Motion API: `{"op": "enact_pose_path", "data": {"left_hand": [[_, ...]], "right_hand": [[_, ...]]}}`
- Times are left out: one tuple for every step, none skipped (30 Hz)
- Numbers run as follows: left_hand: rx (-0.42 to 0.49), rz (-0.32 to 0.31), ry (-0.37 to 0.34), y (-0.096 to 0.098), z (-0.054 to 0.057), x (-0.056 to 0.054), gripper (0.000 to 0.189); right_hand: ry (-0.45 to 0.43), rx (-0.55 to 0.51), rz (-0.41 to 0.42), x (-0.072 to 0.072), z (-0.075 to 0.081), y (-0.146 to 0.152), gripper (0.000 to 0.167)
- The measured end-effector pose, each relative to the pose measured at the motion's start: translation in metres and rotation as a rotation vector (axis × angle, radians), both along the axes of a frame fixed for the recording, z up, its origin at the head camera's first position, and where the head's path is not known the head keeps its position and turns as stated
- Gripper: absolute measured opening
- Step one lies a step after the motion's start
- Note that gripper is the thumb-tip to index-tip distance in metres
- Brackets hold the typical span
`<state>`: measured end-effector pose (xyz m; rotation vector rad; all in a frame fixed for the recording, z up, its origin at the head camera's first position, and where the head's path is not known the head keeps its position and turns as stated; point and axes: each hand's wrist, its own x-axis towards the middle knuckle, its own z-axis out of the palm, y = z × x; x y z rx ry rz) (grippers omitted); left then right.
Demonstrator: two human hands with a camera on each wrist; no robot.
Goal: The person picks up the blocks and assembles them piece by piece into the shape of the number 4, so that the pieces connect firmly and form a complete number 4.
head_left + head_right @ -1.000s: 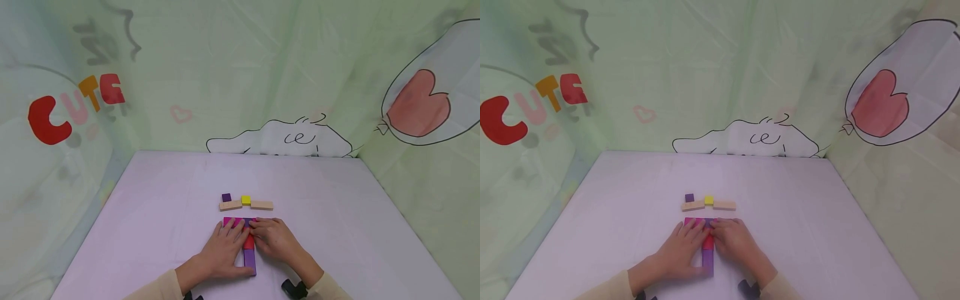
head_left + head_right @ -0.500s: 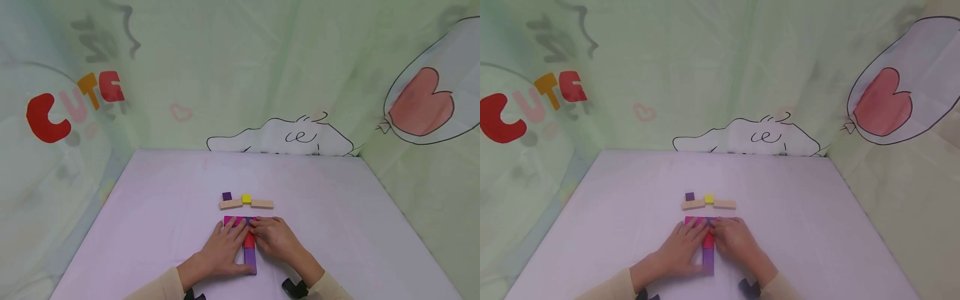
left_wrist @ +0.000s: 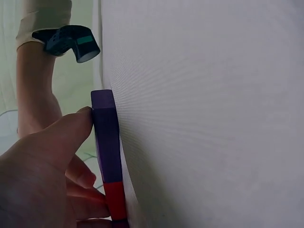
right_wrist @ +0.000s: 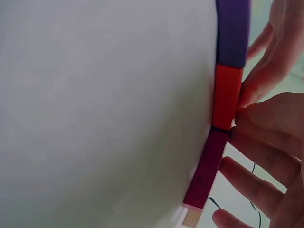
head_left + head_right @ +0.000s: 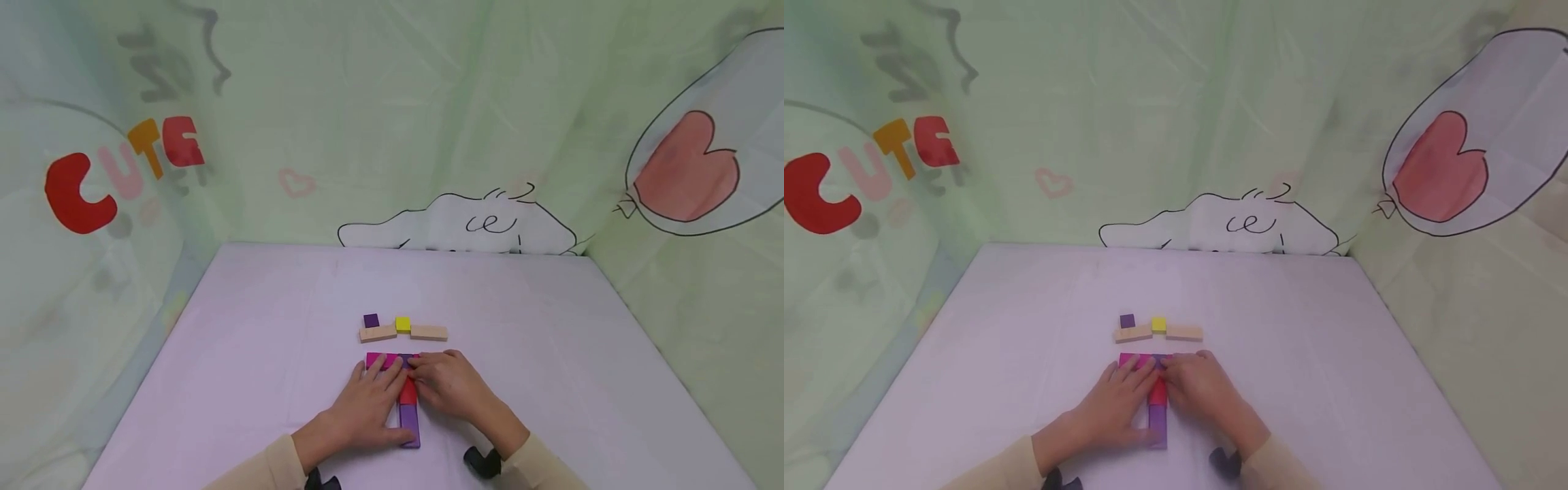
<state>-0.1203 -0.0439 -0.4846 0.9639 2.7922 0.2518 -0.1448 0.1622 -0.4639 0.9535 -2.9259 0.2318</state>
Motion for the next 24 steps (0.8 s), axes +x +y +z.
{"op": "enact_pose_path", "data": {"left_hand": [[0.003, 0.001, 0.000, 0.000, 0.000, 0.000, 0.102], [0.006, 0.001, 0.000, 0.000, 0.000, 0.000, 0.102], [0.009, 0.001, -0.001, -0.001, 0.001, 0.000, 0.102], [0.011, -0.001, 0.000, -0.001, 0.001, 0.000, 0.102], [0.012, -0.002, -0.001, -0.001, 0.001, 0.000, 0.101], [0.013, -0.003, 0.002, -0.001, 0.002, 0.000, 0.101], [0.012, -0.002, 0.000, -0.001, 0.002, 0.001, 0.101], [0.014, -0.003, 0.000, -0.001, 0.003, 0.001, 0.100], [0.015, -0.002, 0.000, -0.001, 0.003, 0.001, 0.099], [0.015, -0.001, 0.000, 0.000, 0.003, 0.001, 0.099], [0.014, 0.002, -0.001, 0.000, 0.003, 0.001, 0.099], [0.014, 0.004, -0.001, 0.000, 0.002, 0.000, 0.099], [0.014, 0.006, -0.005, 0.000, 0.001, 0.000, 0.099], [0.012, 0.007, -0.004, 0.000, 0.000, 0.000, 0.099], [0.011, 0.009, -0.008, 0.000, 0.000, 0.000, 0.100], [0.010, 0.010, -0.010, 0.000, -0.001, -0.001, 0.100], [0.010, 0.010, -0.014, 0.000, -0.001, -0.001, 0.100], [0.010, 0.010, -0.017, 0.000, -0.002, -0.001, 0.100], [0.008, 0.012, -0.020, 0.000, -0.001, -0.001, 0.100], [0.006, 0.012, -0.022, 0.000, -0.001, 0.000, 0.100], [0.004, 0.014, -0.026, 0.000, 0.000, 0.000, 0.099], [0.000, 0.015, -0.026, 0.000, 0.000, 0.000, 0.099], [-0.003, 0.017, -0.029, 0.000, 0.001, 0.000, 0.099], [-0.006, 0.019, -0.029, 0.000, 0.001, 0.001, 0.099]], "right_hand": [[0.000, 0.003, 0.005, -0.002, 0.001, -0.001, 0.018], [0.002, 0.003, 0.011, -0.003, 0.001, -0.001, 0.017], [0.004, 0.001, 0.013, -0.004, 0.002, -0.002, 0.016], [0.007, -0.004, 0.015, -0.005, 0.003, -0.002, 0.015], [0.013, -0.011, 0.012, -0.006, 0.005, -0.002, 0.015], [0.018, -0.025, 0.004, -0.008, 0.006, -0.003, 0.014], [0.026, -0.039, -0.006, -0.009, 0.007, -0.003, 0.015], [0.036, -0.055, -0.021, -0.011, 0.009, -0.002, 0.016], [0.047, -0.062, -0.043, -0.014, 0.011, -0.002, 0.018], [0.059, -0.069, -0.063, -0.016, 0.012, -0.001, 0.020], [0.069, -0.072, -0.086, -0.019, 0.014, -0.001, 0.023], [0.077, -0.070, -0.110, -0.023, 0.015, 0.000, 0.026], [0.085, -0.064, -0.132, -0.028, 0.015, 0.002, 0.028], [0.088, -0.055, -0.154, -0.032, 0.016, 0.003, 0.030], [0.085, -0.042, -0.175, -0.037, 0.015, 0.004, 0.032], [0.075, -0.034, -0.192, -0.041, 0.015, 0.005, 0.034], [0.063, -0.023, -0.209, -0.046, 0.015, 0.005, 0.035], [0.048, -0.013, -0.224, -0.050, 0.014, 0.006, 0.036], [0.032, -0.003, -0.234, -0.054, 0.012, 0.007, 0.037], [0.008, 0.006, -0.245, -0.058, 0.011, 0.007, 0.037], [-0.014, 0.011, -0.253, -0.061, 0.010, 0.007, 0.037], [-0.034, 0.014, -0.259, -0.064, 0.009, 0.007, 0.037], [-0.053, 0.015, -0.263, -0.066, 0.007, 0.007, 0.037], [-0.072, 0.014, -0.266, -0.069, 0.005, 0.006, 0.036]]}}
